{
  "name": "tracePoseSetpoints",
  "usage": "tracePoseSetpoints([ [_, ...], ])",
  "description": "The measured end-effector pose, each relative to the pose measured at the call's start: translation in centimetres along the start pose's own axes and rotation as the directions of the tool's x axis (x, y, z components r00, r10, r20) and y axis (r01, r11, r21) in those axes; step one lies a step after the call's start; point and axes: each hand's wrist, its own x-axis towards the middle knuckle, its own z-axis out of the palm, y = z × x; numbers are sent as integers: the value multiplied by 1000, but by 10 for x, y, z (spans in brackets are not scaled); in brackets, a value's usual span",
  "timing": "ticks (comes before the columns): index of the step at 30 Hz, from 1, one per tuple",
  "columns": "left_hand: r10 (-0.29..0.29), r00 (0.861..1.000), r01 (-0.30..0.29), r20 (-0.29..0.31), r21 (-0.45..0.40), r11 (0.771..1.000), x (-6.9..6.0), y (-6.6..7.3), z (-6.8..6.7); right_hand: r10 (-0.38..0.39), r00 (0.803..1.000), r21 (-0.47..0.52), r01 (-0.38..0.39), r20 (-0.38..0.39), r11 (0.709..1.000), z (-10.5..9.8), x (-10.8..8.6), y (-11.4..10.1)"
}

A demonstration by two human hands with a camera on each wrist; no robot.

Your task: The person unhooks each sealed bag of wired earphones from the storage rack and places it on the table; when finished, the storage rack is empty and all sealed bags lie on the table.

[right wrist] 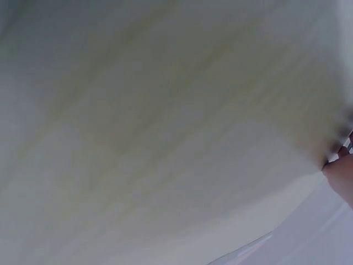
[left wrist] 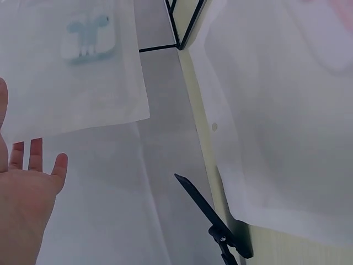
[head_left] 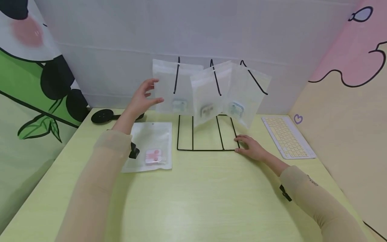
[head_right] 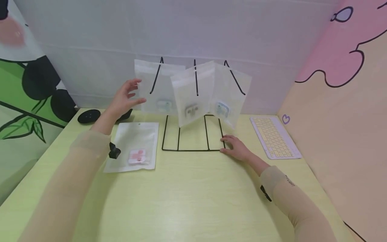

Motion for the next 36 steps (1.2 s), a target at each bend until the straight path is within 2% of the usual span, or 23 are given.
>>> tracePoseSetpoints([
  [2,3,1000,-3,0,3,1000,0,1,2,-1,1000,-3,1,1,1000,0,-1,0],
  [5,19,1000,-19,0,27,999,4,-13,5,0,1000,-3,0,4,1000,1,-2,1],
  [7,37,999,-37,-2,57,998,4,-17,7,1,1000,-4,-1,6,1000,1,-2,0],
  [12,113,993,-109,-30,120,987,2,-14,11,3,1000,-3,-3,12,1000,2,-1,0],
  [18,223,972,-204,-70,205,957,-2,-8,17,17,1000,-2,-17,20,1000,0,-2,-1],
  [20,265,959,-239,-101,214,947,-2,-7,20,21,1000,-2,-21,21,1000,-1,-2,-2],
  [22,322,937,-287,-138,226,931,-2,-5,24,22,1000,-6,-22,22,1000,-1,-2,-2],
  [24,389,905,-343,-175,245,907,-3,-3,27,21,1000,-11,-21,21,1000,-2,-2,-2],
  [27,488,847,-422,-210,292,859,-4,1,31,19,1000,-18,-19,22,1000,-2,-2,-2],
  [29,529,820,-447,-219,334,830,-5,3,34,19,1000,-19,-19,23,1000,-2,-1,-1],
  [32,554,801,-451,-225,380,807,-8,7,36,19,1000,-16,-19,25,1000,-2,-1,-2],
  [36,560,795,-438,-235,416,797,-12,9,38,21,999,-9,-21,26,1000,-2,-1,-2],
])
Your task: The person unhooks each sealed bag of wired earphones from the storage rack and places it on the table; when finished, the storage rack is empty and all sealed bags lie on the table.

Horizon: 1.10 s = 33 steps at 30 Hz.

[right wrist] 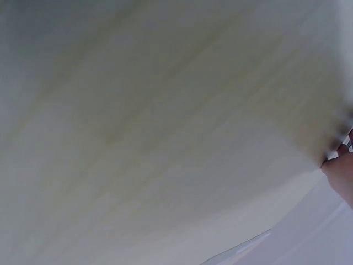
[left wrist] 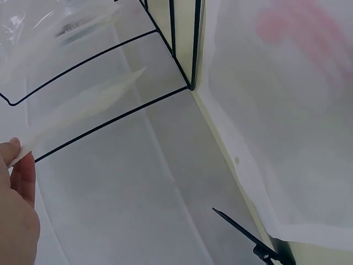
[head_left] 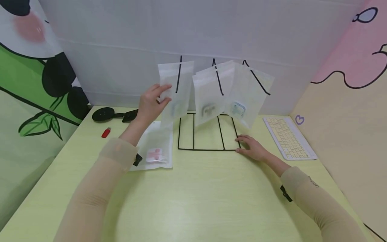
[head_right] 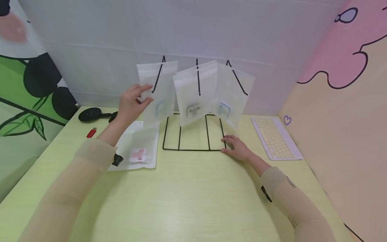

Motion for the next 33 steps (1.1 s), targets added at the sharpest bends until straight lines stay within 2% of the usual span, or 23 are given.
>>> tracePoseSetpoints([
  [7,-7,1000,7,-18,-1,1000,-3,7,1,3,1000,7,-3,-3,1000,0,0,1],
  [14,40,998,-40,-38,-6,999,-7,13,-1,-1,1000,9,2,-3,1000,0,0,1],
  [21,30,999,-30,-41,16,999,-11,18,-5,-1,1000,3,1,-5,1000,0,0,0],
  [33,85,994,-83,-66,30,996,-21,39,-10,-7,1000,3,7,-2,1000,1,1,2],
])
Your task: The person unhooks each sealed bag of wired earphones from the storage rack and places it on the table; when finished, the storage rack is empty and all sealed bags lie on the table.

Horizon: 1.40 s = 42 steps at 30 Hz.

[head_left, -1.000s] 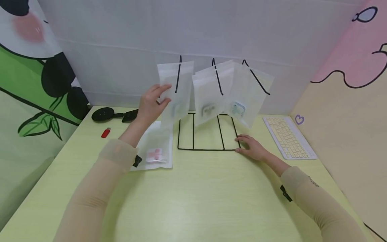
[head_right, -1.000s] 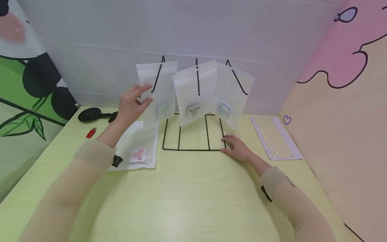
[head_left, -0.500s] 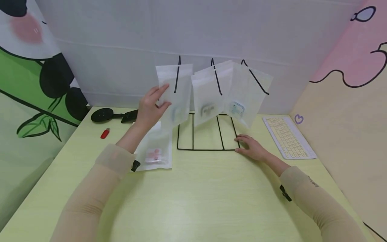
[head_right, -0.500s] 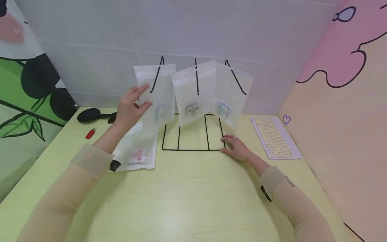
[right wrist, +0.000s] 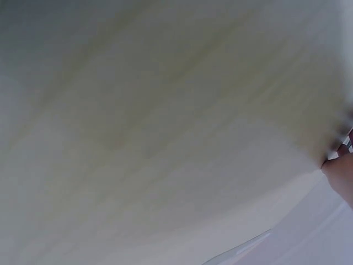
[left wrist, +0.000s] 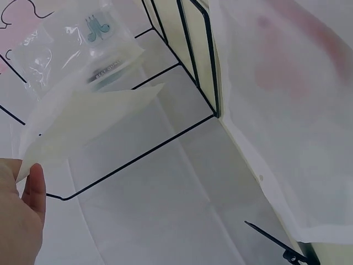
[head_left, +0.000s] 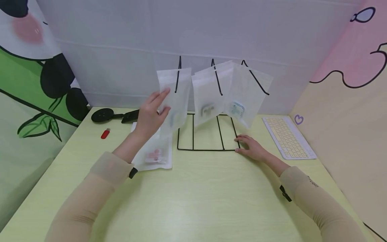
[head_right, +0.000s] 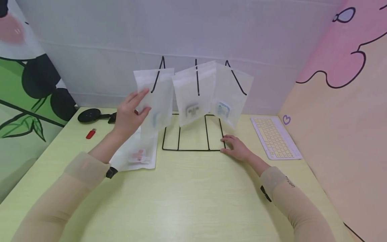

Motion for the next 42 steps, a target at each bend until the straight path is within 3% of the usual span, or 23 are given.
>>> tracePoseSetpoints([
  [9,-8,1000,9,-21,16,1000,-13,9,-8,-5,1000,-1,5,8,1000,5,-1,0],
  [19,-30,1000,30,9,27,999,-23,22,-22,-9,1000,-12,9,18,1000,6,0,-4],
  [42,-62,998,62,-4,-27,998,-30,48,-37,15,1000,-15,-15,14,1000,1,-1,-1],
])
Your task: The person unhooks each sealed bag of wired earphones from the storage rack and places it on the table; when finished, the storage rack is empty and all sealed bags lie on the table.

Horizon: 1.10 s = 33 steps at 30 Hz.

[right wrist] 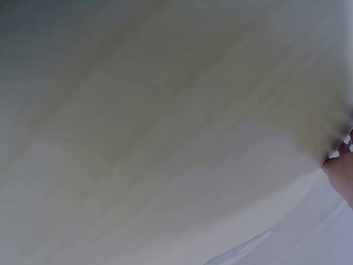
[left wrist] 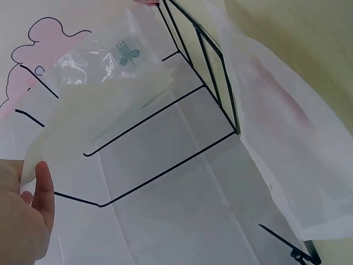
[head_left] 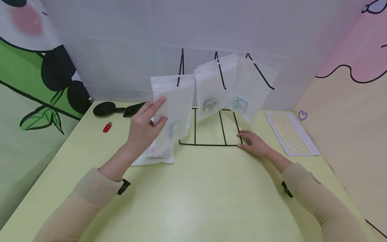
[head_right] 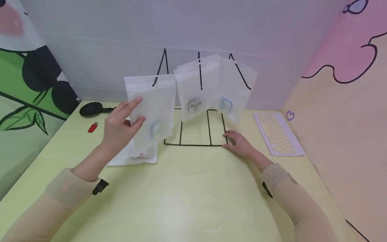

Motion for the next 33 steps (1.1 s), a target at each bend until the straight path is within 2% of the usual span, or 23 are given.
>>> tracePoseSetpoints([
  [5,4,1000,-4,16,-5,1000,-3,4,-5,6,1000,8,-6,-2,1000,-3,1,2],
  [15,43,999,-43,1,-33,999,-10,13,-12,10,1000,27,-10,3,1000,-1,0,5],
  [22,19,1000,-19,9,-32,999,-14,18,-18,-4,1000,21,4,-2,1000,1,1,7],
  [28,28,1000,-28,-10,-43,999,-15,23,-23,0,1000,26,0,-9,1000,1,1,6],
  [33,16,1000,-16,-5,-80,997,-17,27,-27,9,1000,24,-9,-1,1000,0,1,5],
])
